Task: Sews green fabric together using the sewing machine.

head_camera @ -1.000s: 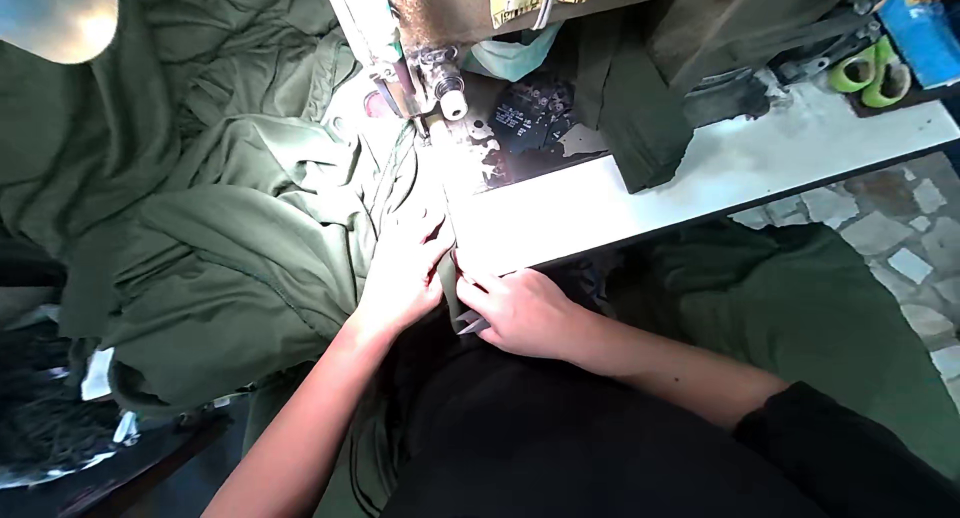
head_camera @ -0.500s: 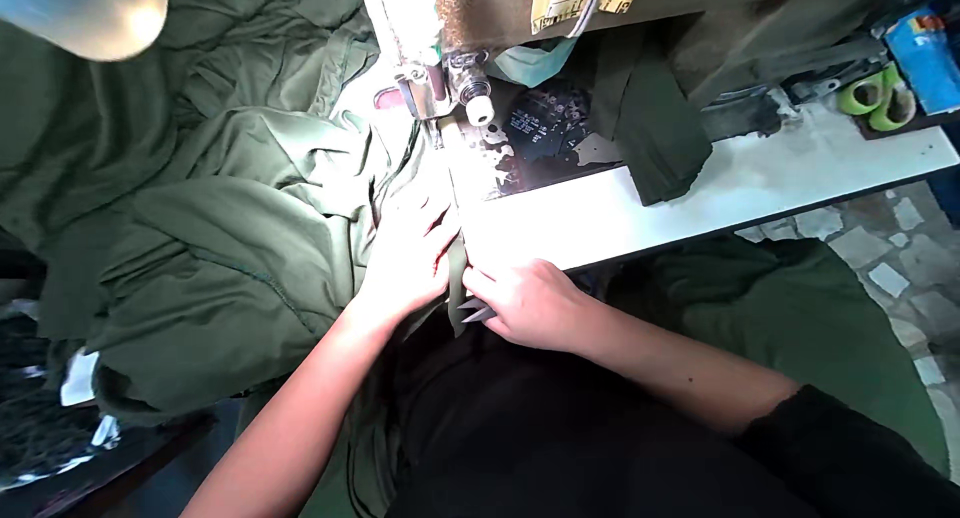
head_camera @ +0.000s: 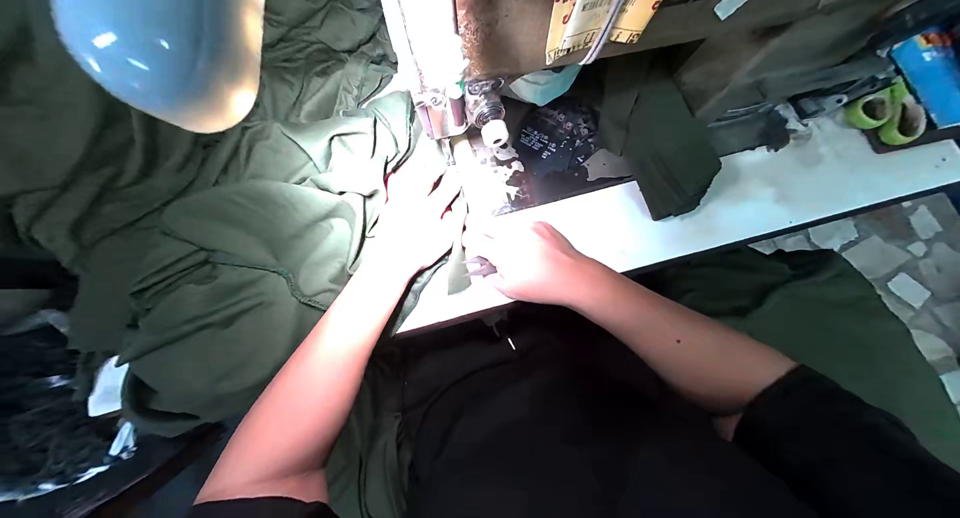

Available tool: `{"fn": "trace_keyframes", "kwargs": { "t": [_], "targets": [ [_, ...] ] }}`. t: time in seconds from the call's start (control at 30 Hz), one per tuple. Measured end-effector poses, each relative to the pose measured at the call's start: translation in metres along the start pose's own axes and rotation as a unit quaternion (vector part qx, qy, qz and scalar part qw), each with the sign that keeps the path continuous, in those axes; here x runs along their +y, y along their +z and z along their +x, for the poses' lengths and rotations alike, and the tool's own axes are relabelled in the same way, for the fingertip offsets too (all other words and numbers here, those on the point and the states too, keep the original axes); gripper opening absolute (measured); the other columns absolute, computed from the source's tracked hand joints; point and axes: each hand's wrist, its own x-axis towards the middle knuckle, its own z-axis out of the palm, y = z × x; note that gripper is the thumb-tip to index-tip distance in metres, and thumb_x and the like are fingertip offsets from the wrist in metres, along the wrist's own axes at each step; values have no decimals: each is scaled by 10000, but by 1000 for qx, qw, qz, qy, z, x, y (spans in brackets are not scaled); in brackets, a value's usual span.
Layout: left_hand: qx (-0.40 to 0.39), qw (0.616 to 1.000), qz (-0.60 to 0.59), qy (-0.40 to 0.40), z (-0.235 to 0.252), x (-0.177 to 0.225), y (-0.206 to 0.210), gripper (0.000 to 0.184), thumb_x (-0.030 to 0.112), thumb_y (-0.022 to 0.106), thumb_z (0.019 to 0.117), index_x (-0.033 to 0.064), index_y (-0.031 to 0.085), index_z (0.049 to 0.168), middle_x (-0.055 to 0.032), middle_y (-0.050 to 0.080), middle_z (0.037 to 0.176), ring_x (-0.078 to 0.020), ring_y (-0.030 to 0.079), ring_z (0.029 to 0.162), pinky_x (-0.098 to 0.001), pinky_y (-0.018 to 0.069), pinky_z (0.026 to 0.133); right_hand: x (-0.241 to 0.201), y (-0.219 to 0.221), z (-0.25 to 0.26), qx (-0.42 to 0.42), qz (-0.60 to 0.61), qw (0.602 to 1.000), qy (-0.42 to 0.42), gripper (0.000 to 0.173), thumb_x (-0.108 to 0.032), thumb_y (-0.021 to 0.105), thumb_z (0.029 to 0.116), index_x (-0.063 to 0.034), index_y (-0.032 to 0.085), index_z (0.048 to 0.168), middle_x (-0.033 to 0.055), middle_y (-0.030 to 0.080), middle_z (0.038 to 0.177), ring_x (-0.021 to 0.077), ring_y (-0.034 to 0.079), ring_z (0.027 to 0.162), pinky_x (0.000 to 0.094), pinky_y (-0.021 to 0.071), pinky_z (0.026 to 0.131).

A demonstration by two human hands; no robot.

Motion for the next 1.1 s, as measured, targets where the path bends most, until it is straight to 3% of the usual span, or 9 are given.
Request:
{"fn": "trace_keyframes", "kwargs": {
  "t": [0.23, 0.37, 0.57, 0.63, 0.73, 0.83, 0.87, 0.97, 1.1],
  "targets": [
    [-24, 999, -13, -44, 13, -3, 0, 359, 208, 500, 1021, 34, 714, 1250, -253, 592, 1394, -435, 497, 1374, -602, 342, 1154, -5, 0, 25, -15, 85, 992, 94, 340, -378, 643, 979, -49, 712, 1029, 130, 670, 1081, 300, 693, 916, 516, 547, 722],
    [-21, 996, -70, -60, 6, 2, -17, 360, 67, 463, 977, 34, 741, 1203, -231, 622, 1367, -408, 551, 1329, -596, 426, 1079, -6, -7, 23, 19, 97, 986, 136, 228, -183, 580, 1027, -22, 718, 1113, 179, 713, 1050, 357, 703, 990, 557, 548, 824],
    [-78, 997, 2, 23, -35, 5, -34, 324, 206, 533, 905, -41, 728, 983, -275, 648, 1270, -469, 599, 1222, -641, 431, 1032, 28, -21, 13, 115, 55, 979, 158, 306, -139, 646, 980, -26, 674, 1263, 202, 587, 1418, 386, 713, 1003, 565, 574, 817],
    [-102, 994, -1, 41, -29, 15, -48, 268, 137, 530, 914, -58, 710, 950, -270, 684, 1098, -481, 642, 1099, -687, 428, 986, 17, -16, 27, 161, 118, 979, 41, 293, -87, 654, 942, -2, 716, 1215, 222, 670, 1283, 356, 699, 1084, 523, 563, 904],
    [-185, 980, 37, 57, -15, 28, -85, 212, 162, 551, 912, 24, 649, 784, -136, 618, 716, -362, 648, 740, -551, 490, 664, 4, -23, 45, 34, 194, 980, -4, 176, -8, 570, 944, 67, 701, 1034, 229, 676, 1024, 345, 640, 1022, 499, 484, 903],
    [-238, 948, 209, 27, -7, 27, -127, 239, 215, 592, 878, 15, 709, 822, -177, 647, 681, -423, 669, 769, -677, 415, 918, 7, -16, 36, -3, 220, 975, -13, 169, 2, 550, 922, 54, 695, 994, 186, 667, 913, 291, 635, 897, 459, 485, 808],
    [-257, 942, 214, 21, -8, 34, -138, 232, 200, 609, 882, 7, 714, 807, -182, 651, 697, -428, 668, 790, -708, 385, 974, 5, -16, 26, -7, 232, 973, -19, 193, 5, 558, 933, 57, 708, 1044, 191, 681, 946, 295, 650, 912, 468, 502, 832],
    [-362, 926, 56, 87, -14, 70, -137, 249, 228, 628, 878, 154, 630, 640, 16, 539, 547, -170, 571, 536, -429, 446, 529, -1, -2, -6, 24, 223, 973, -62, 229, -7, 622, 904, -10, 762, 1086, 149, 745, 1001, 284, 719, 907, 511, 566, 795],
    [-456, 885, -95, -14, -2, 69, -112, 260, 140, 579, 974, 92, 671, 736, -24, 594, 680, -157, 570, 650, -396, 434, 597, -16, 1, -40, -75, 85, 993, -39, 398, -81, 662, 918, -67, 695, 1314, 105, 607, 1460, 320, 734, 924, 519, 575, 744]
  ]
}}
